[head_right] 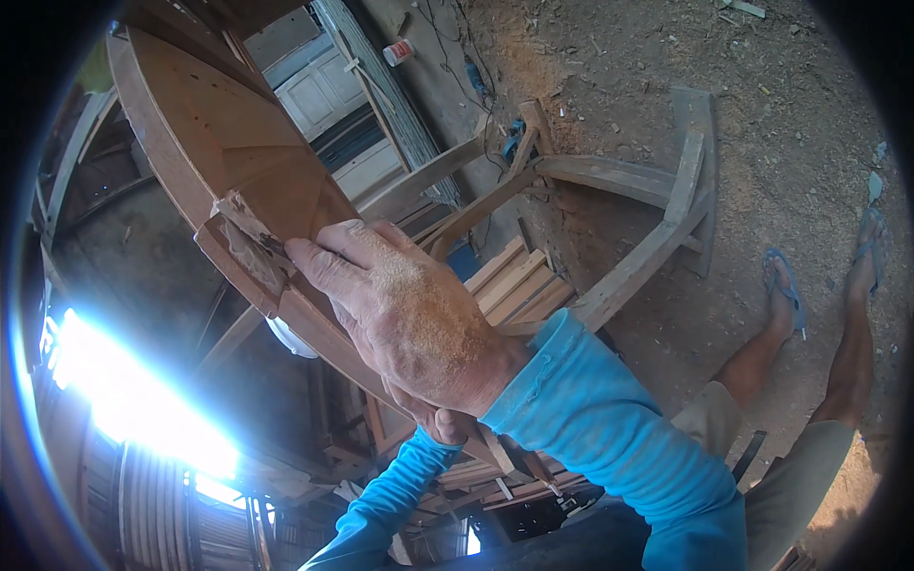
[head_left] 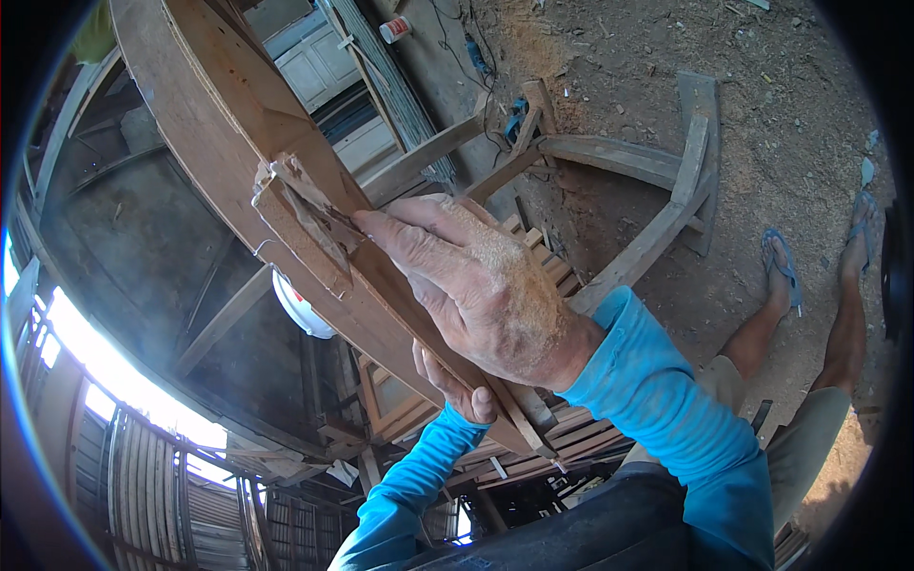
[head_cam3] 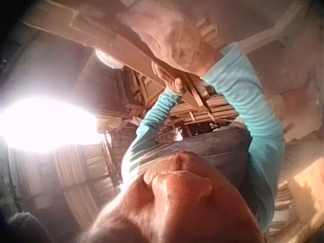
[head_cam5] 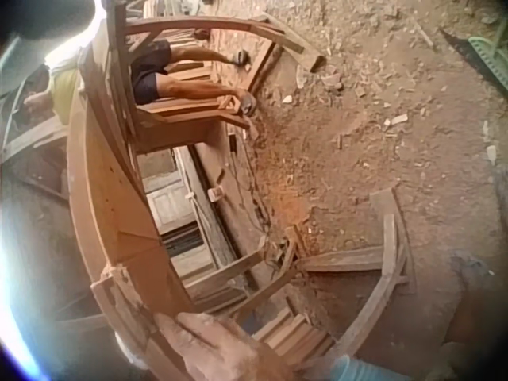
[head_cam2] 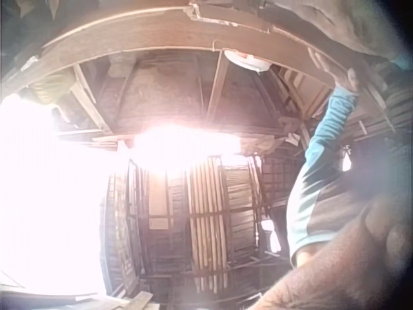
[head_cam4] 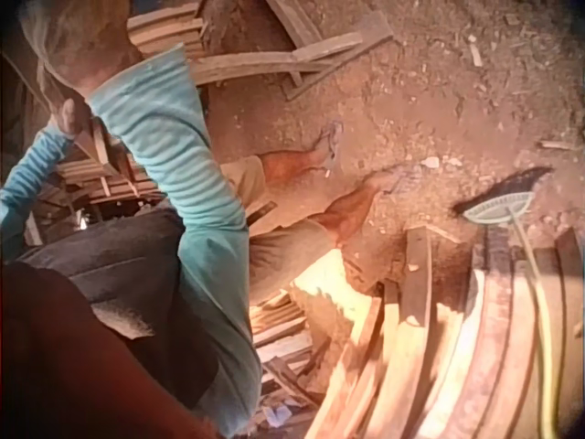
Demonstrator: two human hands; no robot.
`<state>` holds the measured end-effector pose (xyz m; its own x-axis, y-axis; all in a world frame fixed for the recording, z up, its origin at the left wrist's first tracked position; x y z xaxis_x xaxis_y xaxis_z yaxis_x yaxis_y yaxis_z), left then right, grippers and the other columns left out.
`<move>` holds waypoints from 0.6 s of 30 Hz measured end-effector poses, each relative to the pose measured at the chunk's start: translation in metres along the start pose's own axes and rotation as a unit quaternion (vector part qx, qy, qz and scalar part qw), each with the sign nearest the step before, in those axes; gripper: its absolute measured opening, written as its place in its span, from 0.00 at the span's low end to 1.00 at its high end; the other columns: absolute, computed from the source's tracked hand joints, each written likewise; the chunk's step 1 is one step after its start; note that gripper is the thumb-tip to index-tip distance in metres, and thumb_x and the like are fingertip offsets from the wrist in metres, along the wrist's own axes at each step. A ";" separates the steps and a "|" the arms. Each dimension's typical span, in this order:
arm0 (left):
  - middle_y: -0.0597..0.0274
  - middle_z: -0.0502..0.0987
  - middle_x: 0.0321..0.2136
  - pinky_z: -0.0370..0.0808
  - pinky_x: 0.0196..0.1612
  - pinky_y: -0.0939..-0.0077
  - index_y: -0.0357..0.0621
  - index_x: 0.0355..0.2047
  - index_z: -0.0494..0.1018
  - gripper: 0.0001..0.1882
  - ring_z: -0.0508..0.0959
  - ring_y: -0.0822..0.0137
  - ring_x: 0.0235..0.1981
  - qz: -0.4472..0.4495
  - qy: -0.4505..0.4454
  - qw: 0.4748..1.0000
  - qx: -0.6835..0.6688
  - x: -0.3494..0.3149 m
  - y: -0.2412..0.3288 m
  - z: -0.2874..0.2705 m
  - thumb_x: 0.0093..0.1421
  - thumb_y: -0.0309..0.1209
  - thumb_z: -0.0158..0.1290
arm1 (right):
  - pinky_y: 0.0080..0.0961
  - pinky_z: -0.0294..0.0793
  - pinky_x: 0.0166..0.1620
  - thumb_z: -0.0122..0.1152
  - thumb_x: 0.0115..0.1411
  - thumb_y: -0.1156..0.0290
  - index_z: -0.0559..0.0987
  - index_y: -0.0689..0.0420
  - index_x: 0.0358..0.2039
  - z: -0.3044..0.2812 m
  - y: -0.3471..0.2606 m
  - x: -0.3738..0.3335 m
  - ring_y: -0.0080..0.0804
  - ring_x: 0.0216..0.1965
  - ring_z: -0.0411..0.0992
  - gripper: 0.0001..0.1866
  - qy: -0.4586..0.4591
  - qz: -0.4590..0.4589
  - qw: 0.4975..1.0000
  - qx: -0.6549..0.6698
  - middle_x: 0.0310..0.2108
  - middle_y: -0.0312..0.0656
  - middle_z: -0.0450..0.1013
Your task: The person applies white putty to the joints and edges of a wooden door panel using a small wooden stick and then smooths the putty into the gaps.
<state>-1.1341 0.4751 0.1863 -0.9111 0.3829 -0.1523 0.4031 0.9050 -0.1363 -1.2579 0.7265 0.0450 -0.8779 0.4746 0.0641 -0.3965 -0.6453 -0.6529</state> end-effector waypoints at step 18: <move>0.34 0.39 0.77 0.48 0.77 0.43 0.37 0.80 0.38 0.58 0.45 0.40 0.79 -0.001 -0.013 1.000 0.002 -0.004 -0.002 -0.002 0.68 0.66 0.49 | 0.39 0.84 0.55 0.54 0.72 0.81 0.73 0.58 0.69 0.012 0.010 -0.012 0.49 0.55 0.79 0.26 -0.024 0.062 0.977 0.205 0.58 0.54 0.74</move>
<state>-1.1315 0.4724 0.1888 -0.9094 0.3766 -0.1768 0.4019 0.9049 -0.1398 -1.2545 0.7069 0.0468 -0.9337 0.3553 0.0451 -0.3518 -0.8861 -0.3018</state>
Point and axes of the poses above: each hand's wrist, its own x-axis towards the middle knuckle, its own z-axis out of the palm, y = z × x, the point moved 6 cm from there along x, towards the middle knuckle
